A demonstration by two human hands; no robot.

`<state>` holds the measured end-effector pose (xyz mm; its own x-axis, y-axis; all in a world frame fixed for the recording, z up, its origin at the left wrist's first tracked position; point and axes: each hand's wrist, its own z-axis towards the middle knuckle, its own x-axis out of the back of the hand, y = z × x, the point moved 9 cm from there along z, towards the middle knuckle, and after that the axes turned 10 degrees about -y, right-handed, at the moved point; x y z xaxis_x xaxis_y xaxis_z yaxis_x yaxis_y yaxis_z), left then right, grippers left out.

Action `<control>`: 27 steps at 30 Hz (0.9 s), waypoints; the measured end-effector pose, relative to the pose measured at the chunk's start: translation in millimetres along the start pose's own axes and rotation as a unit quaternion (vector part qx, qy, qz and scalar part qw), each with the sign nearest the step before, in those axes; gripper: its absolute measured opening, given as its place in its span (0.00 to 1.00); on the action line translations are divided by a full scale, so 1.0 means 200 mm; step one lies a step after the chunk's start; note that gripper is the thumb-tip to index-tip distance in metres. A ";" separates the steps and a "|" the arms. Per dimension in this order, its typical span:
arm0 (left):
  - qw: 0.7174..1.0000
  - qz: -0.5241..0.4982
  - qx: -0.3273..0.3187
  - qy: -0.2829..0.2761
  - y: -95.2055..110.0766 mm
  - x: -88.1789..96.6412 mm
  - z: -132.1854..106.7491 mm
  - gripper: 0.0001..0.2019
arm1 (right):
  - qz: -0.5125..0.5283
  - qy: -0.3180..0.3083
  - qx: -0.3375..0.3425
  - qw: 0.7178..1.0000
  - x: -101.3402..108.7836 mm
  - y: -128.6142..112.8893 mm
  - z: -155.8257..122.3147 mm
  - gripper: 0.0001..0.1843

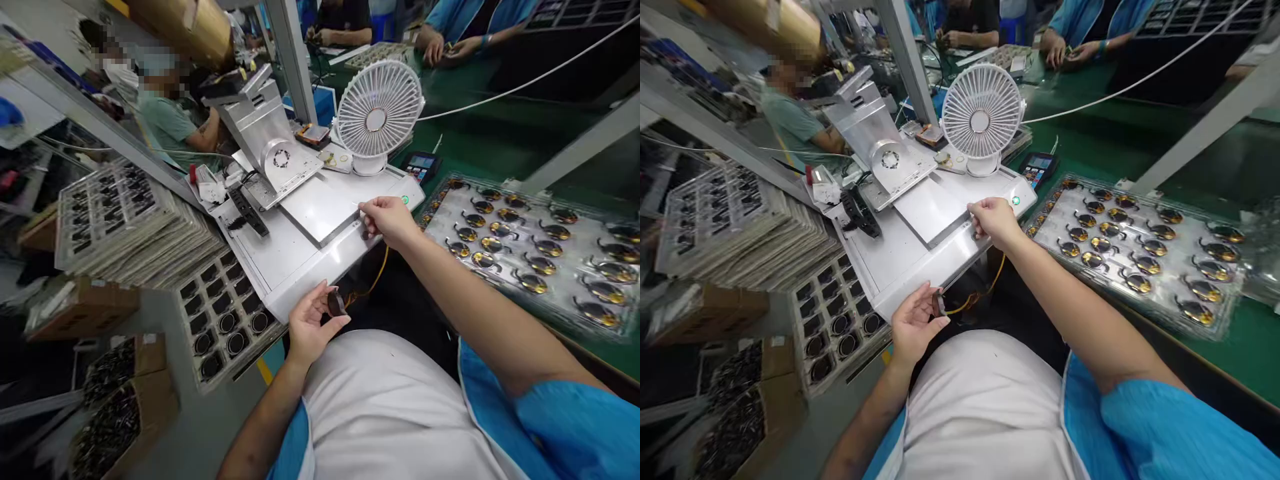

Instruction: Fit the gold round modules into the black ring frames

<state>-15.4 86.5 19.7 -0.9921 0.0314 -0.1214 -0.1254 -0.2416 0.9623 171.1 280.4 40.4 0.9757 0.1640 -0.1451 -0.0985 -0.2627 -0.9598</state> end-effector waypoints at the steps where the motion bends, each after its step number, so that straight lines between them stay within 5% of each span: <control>1: 1.000 0.018 -0.005 0.007 0.01 0.00 -0.01 0.34 | 0.004 0.015 0.023 1.000 0.01 -0.02 -0.01 0.18; 4: 0.997 0.076 -0.015 0.023 0.04 0.01 -0.02 0.36 | 0.002 -0.006 0.059 0.998 -0.01 -0.04 -0.09 0.18; 11: 0.979 0.204 -0.013 0.027 0.09 -0.01 -0.01 0.38 | -0.056 -0.270 -0.043 0.960 -0.32 0.22 -0.55 0.21; 27: 0.967 0.252 -0.033 0.036 0.13 -0.02 -0.03 0.32 | -0.152 -0.237 -0.039 0.959 -0.34 0.27 -0.61 0.13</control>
<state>-14.4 74.8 44.9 -0.9246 -0.1728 0.3395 0.3760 -0.2707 0.8862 122.6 139.8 26.9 0.7568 0.6531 0.0278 0.2097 -0.2022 -0.9566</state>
